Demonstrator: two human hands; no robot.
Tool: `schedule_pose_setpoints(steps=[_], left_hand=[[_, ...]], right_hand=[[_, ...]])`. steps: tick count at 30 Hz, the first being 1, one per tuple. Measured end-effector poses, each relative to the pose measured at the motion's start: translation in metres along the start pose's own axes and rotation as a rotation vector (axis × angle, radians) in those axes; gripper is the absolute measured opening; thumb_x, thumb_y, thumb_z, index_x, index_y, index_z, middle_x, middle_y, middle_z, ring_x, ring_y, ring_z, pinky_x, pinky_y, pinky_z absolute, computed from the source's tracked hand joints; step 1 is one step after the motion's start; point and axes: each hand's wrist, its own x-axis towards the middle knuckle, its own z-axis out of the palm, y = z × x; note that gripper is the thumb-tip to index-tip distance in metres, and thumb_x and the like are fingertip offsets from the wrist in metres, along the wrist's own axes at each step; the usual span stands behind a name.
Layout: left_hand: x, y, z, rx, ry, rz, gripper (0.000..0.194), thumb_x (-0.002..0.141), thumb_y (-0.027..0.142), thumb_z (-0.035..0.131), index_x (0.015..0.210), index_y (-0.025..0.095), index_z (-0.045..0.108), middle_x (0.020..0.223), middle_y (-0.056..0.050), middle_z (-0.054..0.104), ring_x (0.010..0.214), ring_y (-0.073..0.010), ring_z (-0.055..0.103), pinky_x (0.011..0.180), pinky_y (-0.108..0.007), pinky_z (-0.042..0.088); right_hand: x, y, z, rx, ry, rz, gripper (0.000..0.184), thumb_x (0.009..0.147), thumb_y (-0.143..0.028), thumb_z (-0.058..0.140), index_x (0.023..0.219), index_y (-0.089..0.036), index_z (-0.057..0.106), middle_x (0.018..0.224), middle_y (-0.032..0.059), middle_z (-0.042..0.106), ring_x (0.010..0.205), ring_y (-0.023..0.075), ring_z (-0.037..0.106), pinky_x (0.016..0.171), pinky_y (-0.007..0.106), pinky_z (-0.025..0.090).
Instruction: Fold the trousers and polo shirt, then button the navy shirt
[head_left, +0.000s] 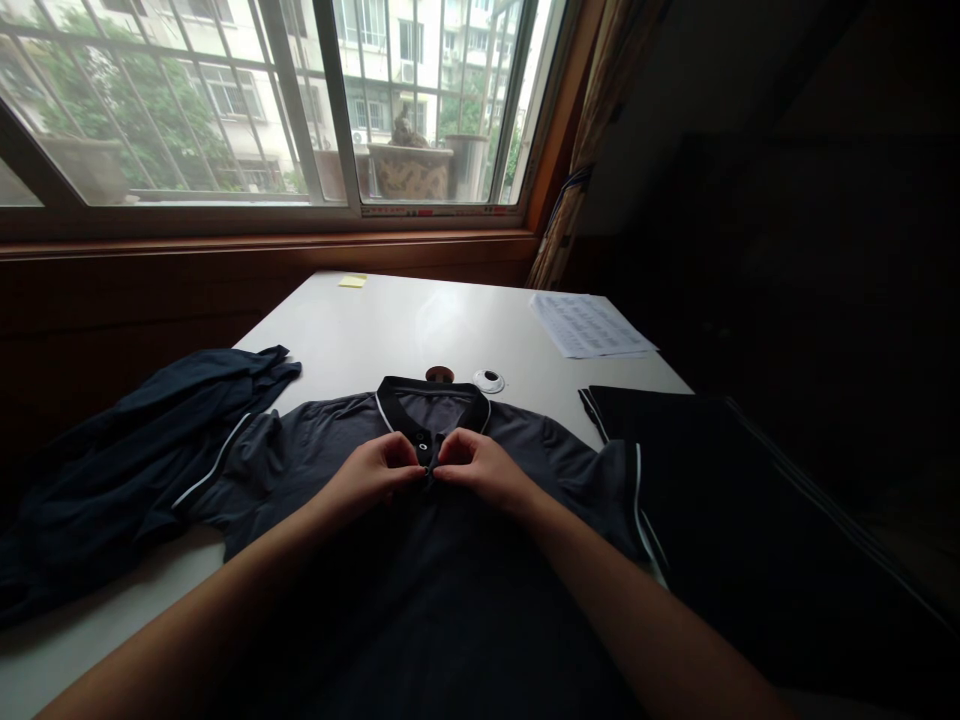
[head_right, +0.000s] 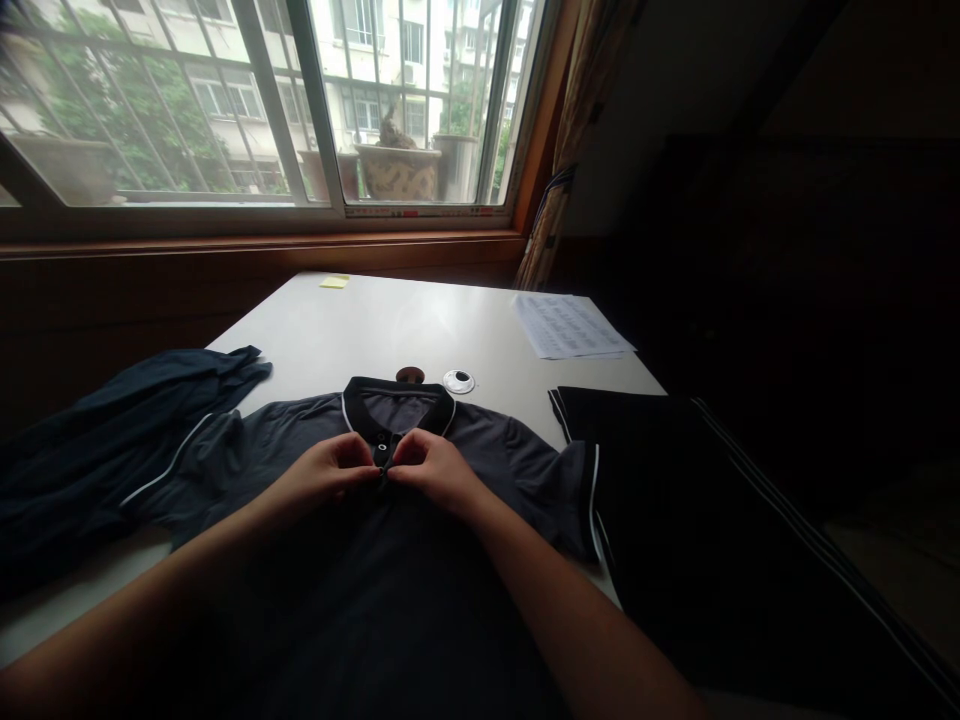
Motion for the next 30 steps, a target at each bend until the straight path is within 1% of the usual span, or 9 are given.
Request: schedule_pose_setpoints(steps=[6, 16, 26, 30], left_hand=[[0.001, -0.005, -0.001, 0.024, -0.004, 0.02, 0.033, 0.075, 0.045, 0.076, 0.083, 0.017, 0.06, 0.067, 0.002, 0.061, 0.053, -0.0113, 0.056, 0.044, -0.02, 0.043], [-0.002, 0.002, 0.0, 0.032, -0.003, -0.001, 0.033, 0.074, 0.044, 0.076, 0.083, 0.016, 0.06, 0.066, 0.003, 0.061, 0.052, -0.0111, 0.055, 0.045, -0.02, 0.042], [-0.003, 0.005, 0.001, 0.026, -0.002, -0.017, 0.033, 0.074, 0.044, 0.076, 0.082, 0.016, 0.059, 0.063, 0.003, 0.06, 0.051, -0.0114, 0.055, 0.046, -0.021, 0.042], [-0.003, 0.003, 0.0, 0.038, -0.004, -0.005, 0.032, 0.075, 0.042, 0.075, 0.082, 0.016, 0.059, 0.063, 0.004, 0.059, 0.051, -0.0111, 0.054, 0.046, -0.021, 0.042]], right_hand=[[0.001, -0.001, -0.002, 0.005, -0.038, 0.02, 0.024, 0.069, -0.032, 0.08, 0.083, -0.018, 0.067, 0.079, -0.0006, 0.067, 0.075, 0.0157, 0.062, 0.071, 0.028, 0.049], [-0.001, -0.005, -0.004, 0.004, -0.046, 0.028, 0.021, 0.071, -0.032, 0.078, 0.083, -0.017, 0.07, 0.08, 0.0012, 0.07, 0.076, 0.0168, 0.064, 0.072, 0.028, 0.049], [-0.001, -0.008, -0.003, 0.011, -0.022, 0.039, 0.013, 0.072, -0.026, 0.075, 0.082, -0.018, 0.072, 0.079, 0.0012, 0.072, 0.076, 0.0171, 0.066, 0.072, 0.027, 0.05], [-0.002, -0.007, -0.003, 0.03, -0.043, 0.016, 0.013, 0.073, -0.025, 0.074, 0.084, -0.018, 0.072, 0.084, 0.0023, 0.074, 0.081, 0.0185, 0.069, 0.076, 0.029, 0.052]])
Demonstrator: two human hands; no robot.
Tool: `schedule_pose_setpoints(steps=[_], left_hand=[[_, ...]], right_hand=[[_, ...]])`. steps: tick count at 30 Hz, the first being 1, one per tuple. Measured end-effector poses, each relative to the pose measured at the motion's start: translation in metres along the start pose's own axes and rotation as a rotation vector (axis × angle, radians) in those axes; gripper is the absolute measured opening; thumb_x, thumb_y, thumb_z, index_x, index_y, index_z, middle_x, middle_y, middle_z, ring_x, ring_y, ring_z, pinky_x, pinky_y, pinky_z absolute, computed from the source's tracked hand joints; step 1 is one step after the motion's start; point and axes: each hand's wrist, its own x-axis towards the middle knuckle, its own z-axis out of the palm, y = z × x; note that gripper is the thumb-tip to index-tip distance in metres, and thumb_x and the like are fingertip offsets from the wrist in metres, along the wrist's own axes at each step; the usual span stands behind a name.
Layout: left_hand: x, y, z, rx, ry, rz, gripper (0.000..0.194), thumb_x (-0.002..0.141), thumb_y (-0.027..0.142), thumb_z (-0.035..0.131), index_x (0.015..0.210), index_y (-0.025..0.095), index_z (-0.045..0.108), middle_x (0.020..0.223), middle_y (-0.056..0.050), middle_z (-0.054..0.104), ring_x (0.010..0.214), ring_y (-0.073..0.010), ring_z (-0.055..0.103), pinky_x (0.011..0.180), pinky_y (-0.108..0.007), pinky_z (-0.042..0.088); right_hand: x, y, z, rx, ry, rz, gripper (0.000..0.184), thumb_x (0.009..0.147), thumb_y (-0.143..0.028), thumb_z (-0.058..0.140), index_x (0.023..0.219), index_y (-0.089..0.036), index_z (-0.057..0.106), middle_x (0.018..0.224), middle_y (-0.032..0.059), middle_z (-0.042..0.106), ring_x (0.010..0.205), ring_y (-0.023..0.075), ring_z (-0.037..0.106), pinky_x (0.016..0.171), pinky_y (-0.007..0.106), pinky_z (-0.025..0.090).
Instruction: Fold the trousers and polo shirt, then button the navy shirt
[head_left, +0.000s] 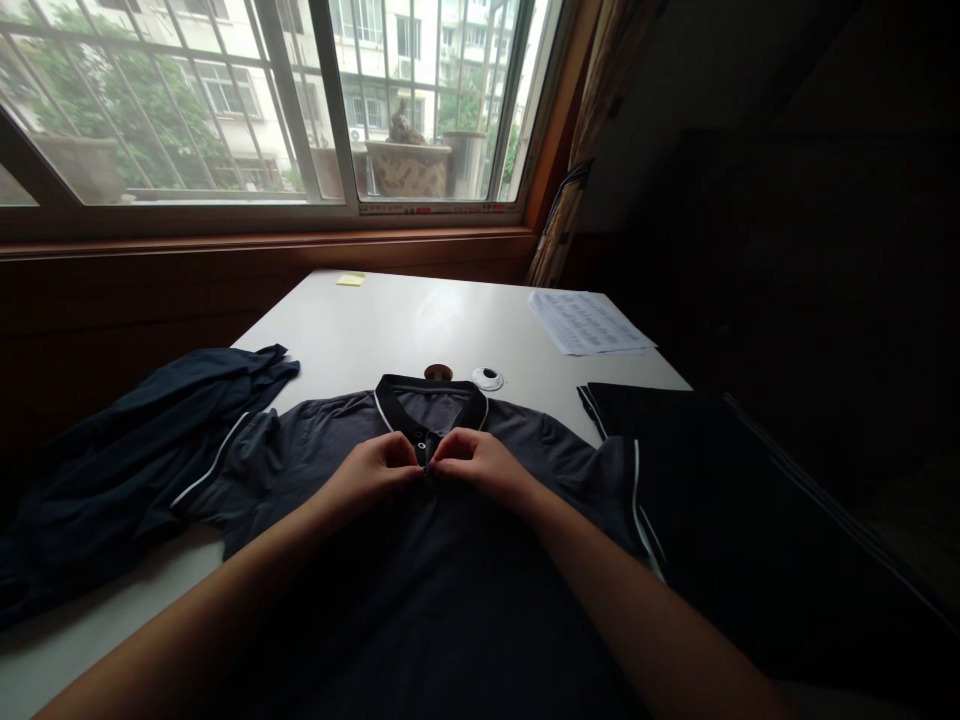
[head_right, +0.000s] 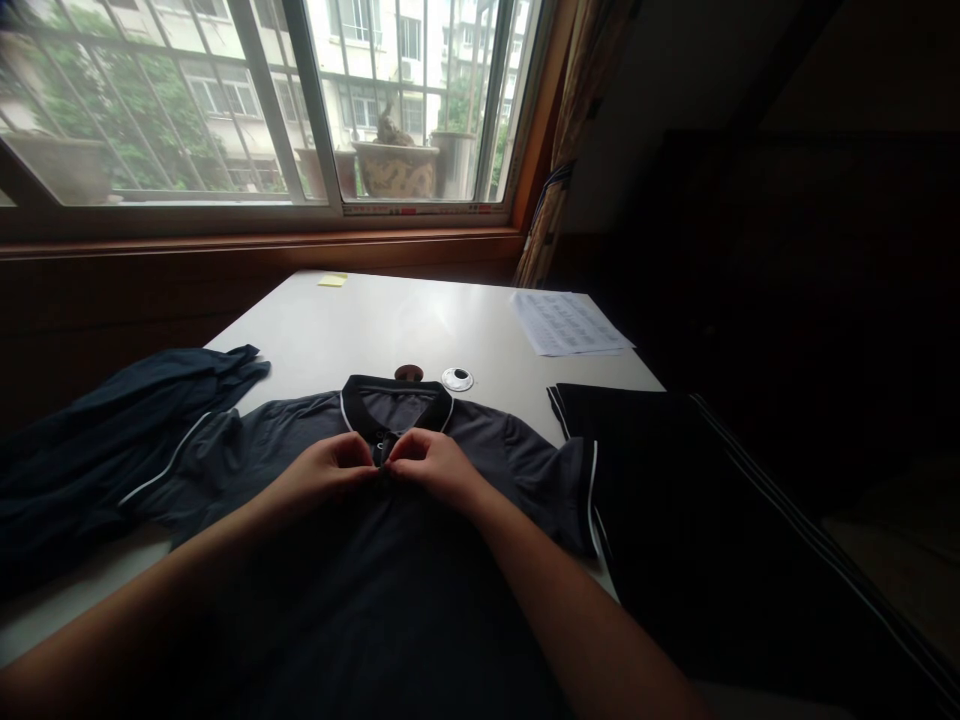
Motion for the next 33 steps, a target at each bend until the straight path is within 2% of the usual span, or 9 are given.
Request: schedule_pose_setpoints(steps=[7, 23, 33], left_hand=[[0.0, -0.001, 0.0, 0.001, -0.001, 0.001, 0.029, 0.075, 0.041, 0.075, 0.082, 0.016, 0.06, 0.064, 0.003, 0.059, 0.052, -0.0114, 0.055, 0.046, -0.021, 0.043], [0.001, -0.002, 0.0, -0.002, 0.013, 0.02, 0.027, 0.075, 0.039, 0.074, 0.083, 0.016, 0.062, 0.067, 0.002, 0.062, 0.053, -0.0113, 0.055, 0.047, -0.021, 0.043], [0.001, -0.002, 0.001, 0.02, 0.005, 0.017, 0.033, 0.078, 0.047, 0.071, 0.088, 0.017, 0.064, 0.069, 0.0, 0.065, 0.057, -0.0133, 0.06, 0.048, -0.021, 0.047]], right_hand=[[0.0, 0.006, 0.002, -0.074, 0.01, -0.046, 0.013, 0.075, -0.026, 0.074, 0.086, -0.019, 0.073, 0.088, 0.002, 0.074, 0.086, 0.0189, 0.069, 0.08, 0.03, 0.052], [-0.005, 0.002, 0.013, -0.179, 0.094, -0.125, 0.009, 0.078, -0.024, 0.072, 0.086, -0.02, 0.071, 0.084, -0.0005, 0.072, 0.082, 0.0171, 0.067, 0.076, 0.027, 0.05], [-0.005, 0.0, 0.014, -0.201, 0.101, -0.132, 0.009, 0.078, -0.024, 0.072, 0.085, -0.02, 0.07, 0.084, -0.0004, 0.072, 0.082, 0.017, 0.067, 0.076, 0.027, 0.049]])
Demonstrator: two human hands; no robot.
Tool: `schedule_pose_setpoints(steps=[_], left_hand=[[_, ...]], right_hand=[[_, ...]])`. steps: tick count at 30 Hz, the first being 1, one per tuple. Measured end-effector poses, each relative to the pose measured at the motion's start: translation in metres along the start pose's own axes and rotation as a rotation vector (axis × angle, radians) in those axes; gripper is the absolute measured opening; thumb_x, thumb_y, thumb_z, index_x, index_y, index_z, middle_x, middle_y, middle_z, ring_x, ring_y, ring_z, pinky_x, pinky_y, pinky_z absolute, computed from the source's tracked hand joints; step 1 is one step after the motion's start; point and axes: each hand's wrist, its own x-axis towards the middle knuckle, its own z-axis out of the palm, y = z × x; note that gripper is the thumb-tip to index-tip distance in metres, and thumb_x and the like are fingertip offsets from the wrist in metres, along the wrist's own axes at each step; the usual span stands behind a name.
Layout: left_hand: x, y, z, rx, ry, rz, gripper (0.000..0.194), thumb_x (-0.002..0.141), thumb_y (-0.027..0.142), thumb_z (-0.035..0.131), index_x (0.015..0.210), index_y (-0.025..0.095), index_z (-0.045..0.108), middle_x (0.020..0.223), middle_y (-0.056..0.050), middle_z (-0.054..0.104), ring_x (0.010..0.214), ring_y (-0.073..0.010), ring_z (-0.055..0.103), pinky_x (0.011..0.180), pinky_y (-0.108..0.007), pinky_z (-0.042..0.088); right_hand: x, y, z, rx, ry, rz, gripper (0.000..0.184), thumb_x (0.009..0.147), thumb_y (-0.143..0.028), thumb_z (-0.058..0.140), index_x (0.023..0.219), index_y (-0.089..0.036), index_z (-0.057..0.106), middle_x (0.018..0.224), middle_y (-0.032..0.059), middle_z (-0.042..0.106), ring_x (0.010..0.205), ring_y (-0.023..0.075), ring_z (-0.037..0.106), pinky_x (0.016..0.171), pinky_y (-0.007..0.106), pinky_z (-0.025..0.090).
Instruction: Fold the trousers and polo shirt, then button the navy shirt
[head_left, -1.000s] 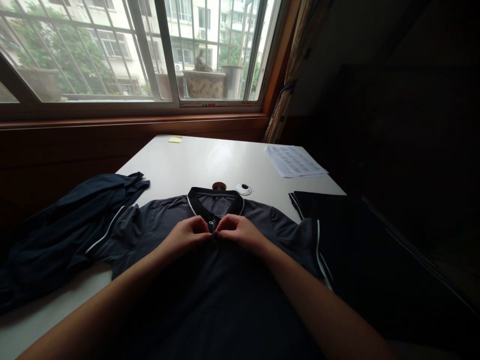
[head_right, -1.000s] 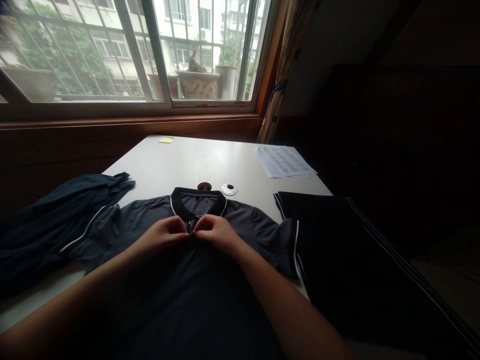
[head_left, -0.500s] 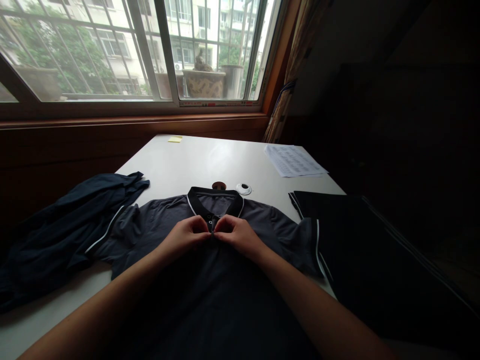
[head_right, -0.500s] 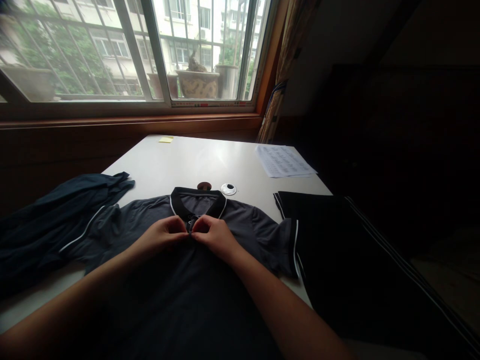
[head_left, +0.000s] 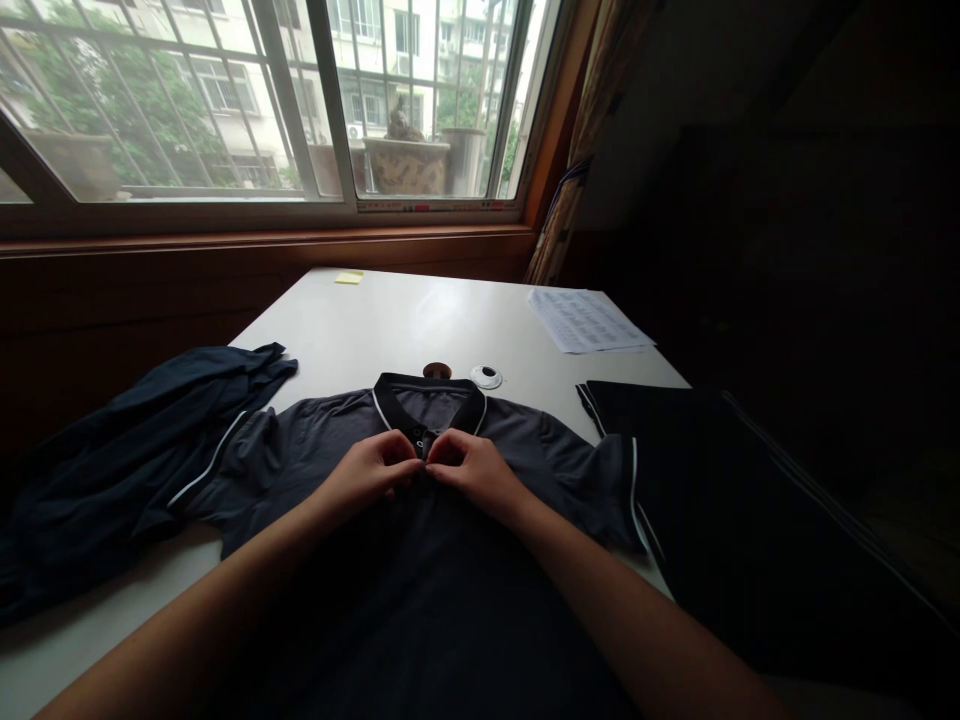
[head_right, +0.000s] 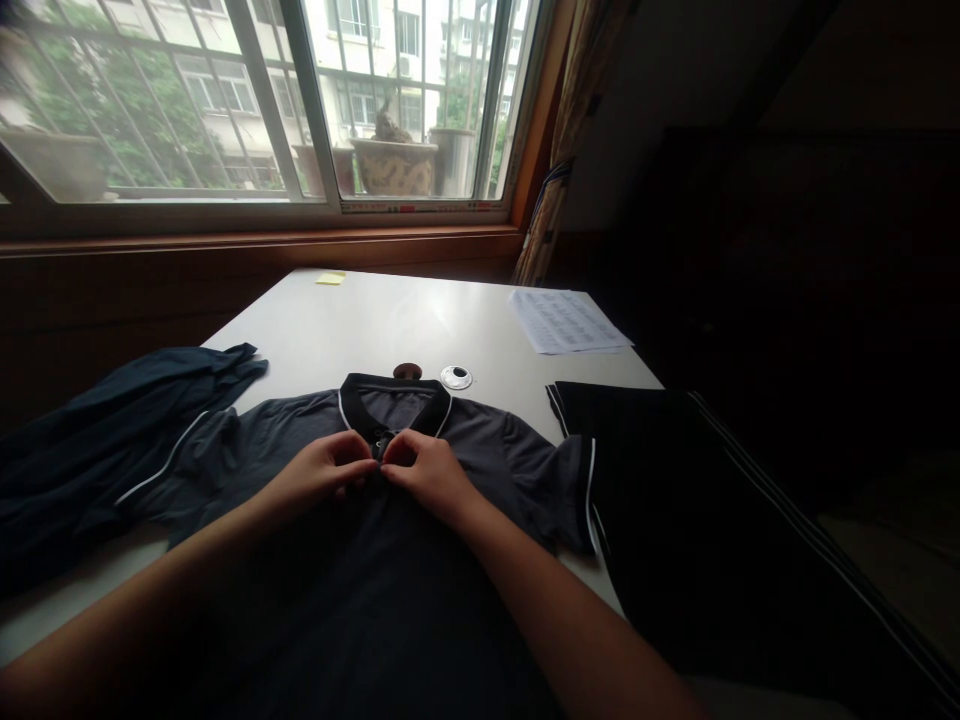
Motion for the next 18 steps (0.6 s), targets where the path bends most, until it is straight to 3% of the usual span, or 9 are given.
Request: schedule_pose_setpoints(steps=[18], left_hand=[[-0.0016, -0.0002, 0.0001, 0.035, -0.012, 0.011, 0.038, 0.076, 0.051, 0.073, 0.085, 0.016, 0.065, 0.072, 0.0, 0.062, 0.059, -0.0132, 0.057, 0.048, -0.022, 0.046]], right_hand=[[-0.0001, -0.0004, 0.0009, 0.0, 0.006, 0.012, 0.008, 0.077, -0.023, 0.073, 0.083, -0.02, 0.07, 0.082, -0.0007, 0.071, 0.079, 0.0166, 0.066, 0.072, 0.026, 0.048]])
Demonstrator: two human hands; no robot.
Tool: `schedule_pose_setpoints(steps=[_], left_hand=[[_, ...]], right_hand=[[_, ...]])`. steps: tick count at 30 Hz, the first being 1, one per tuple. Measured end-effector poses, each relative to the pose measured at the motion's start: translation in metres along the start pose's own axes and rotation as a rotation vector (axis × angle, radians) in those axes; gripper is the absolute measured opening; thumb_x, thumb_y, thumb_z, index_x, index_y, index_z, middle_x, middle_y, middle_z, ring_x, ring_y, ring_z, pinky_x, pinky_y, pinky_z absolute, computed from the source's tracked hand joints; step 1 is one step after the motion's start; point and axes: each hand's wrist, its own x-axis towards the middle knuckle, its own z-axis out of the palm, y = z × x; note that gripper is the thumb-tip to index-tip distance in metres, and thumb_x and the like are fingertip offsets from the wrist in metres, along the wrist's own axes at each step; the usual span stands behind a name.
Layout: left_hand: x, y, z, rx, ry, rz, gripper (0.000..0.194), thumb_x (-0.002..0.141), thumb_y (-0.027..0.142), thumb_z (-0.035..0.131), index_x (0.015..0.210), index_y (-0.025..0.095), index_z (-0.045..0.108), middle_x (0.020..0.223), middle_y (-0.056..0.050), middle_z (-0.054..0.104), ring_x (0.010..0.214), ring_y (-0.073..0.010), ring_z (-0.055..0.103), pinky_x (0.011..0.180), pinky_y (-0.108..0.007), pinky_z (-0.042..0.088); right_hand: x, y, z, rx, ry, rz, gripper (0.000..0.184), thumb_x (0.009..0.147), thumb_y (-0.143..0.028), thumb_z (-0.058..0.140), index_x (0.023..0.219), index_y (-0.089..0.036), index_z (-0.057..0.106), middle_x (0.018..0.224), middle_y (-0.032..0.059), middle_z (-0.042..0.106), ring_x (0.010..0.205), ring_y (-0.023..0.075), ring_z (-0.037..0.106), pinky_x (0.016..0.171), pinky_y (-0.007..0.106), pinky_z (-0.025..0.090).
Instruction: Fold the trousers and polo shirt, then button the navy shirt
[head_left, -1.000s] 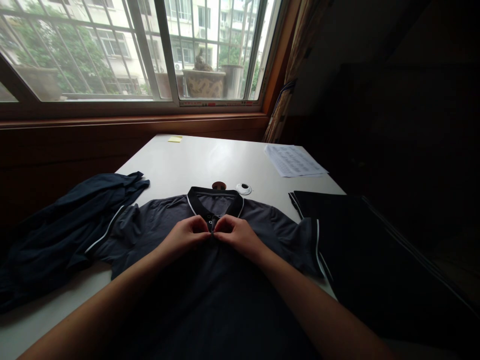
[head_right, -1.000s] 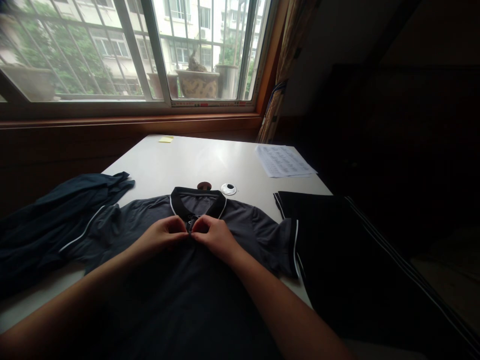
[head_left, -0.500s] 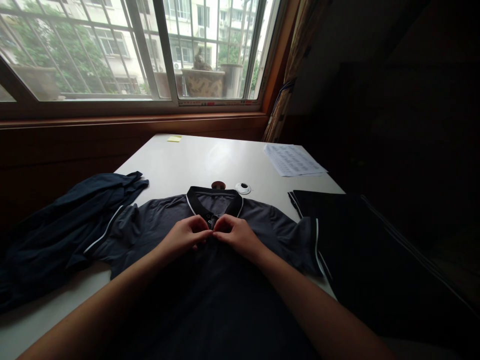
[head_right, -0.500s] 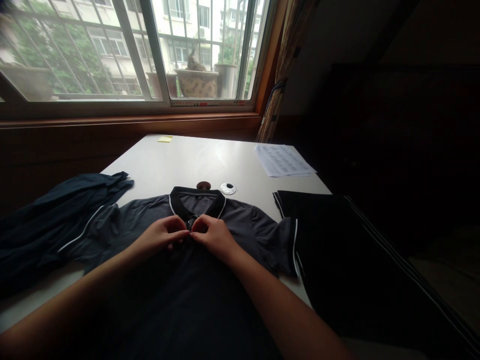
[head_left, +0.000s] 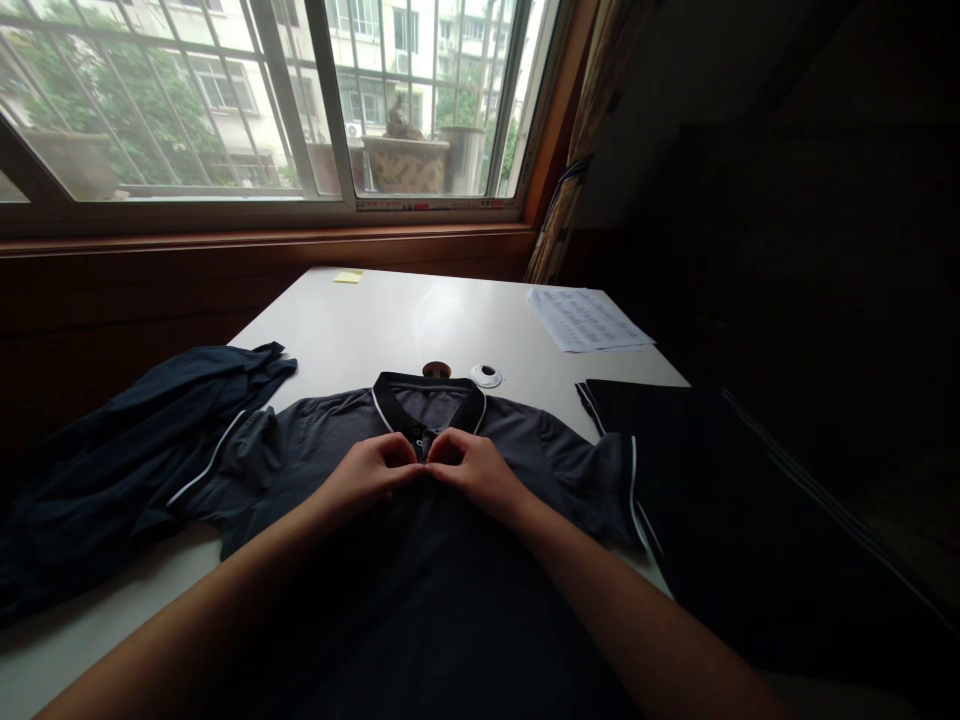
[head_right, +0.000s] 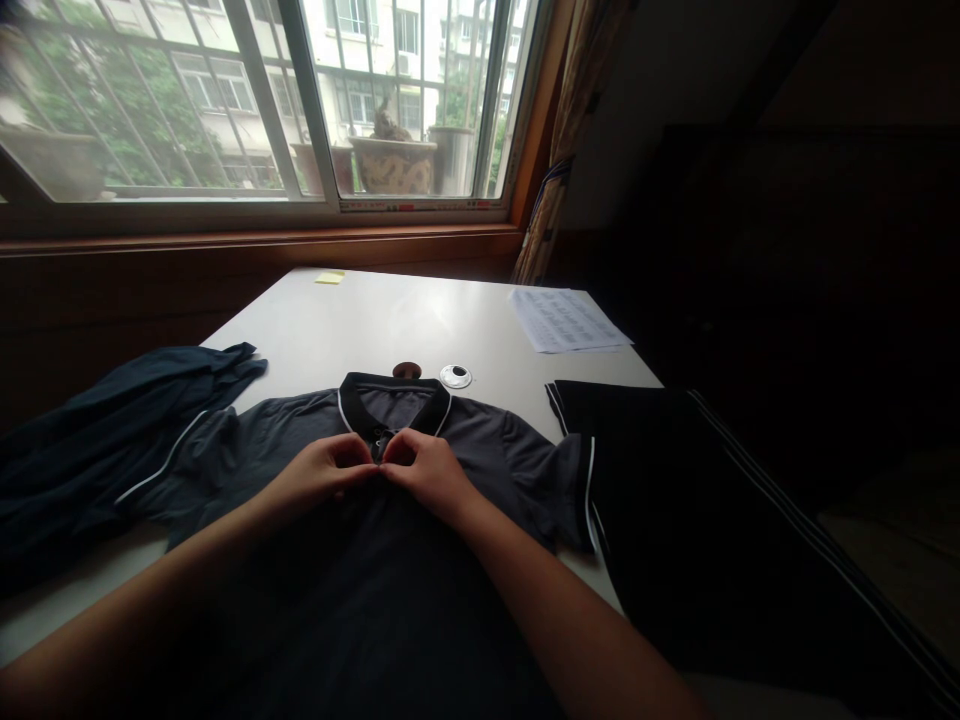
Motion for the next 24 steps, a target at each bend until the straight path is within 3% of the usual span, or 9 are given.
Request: schedule_pose_setpoints(steps=[18, 24], left_hand=[[-0.0004, -0.0022, 0.0018, 0.021, 0.035, 0.067, 0.043, 0.074, 0.056, 0.073, 0.085, 0.017, 0.061, 0.075, 0.0, 0.062, 0.063, -0.0148, 0.058, 0.046, -0.022, 0.047], [0.0001, -0.0035, 0.0019, 0.037, 0.045, 0.082, 0.034, 0.076, 0.049, 0.073, 0.083, 0.018, 0.06, 0.076, 0.001, 0.062, 0.065, -0.0144, 0.058, 0.047, -0.02, 0.046]], right_hand=[[-0.0003, 0.0002, 0.0016, -0.039, 0.022, -0.017, 0.006, 0.078, -0.024, 0.072, 0.082, -0.02, 0.069, 0.081, -0.0008, 0.072, 0.078, 0.0167, 0.066, 0.071, 0.026, 0.048], [-0.0008, 0.0004, 0.0027, -0.056, 0.035, -0.026, 0.005, 0.078, -0.023, 0.072, 0.082, -0.021, 0.069, 0.08, -0.0009, 0.071, 0.077, 0.0165, 0.066, 0.069, 0.026, 0.048]])
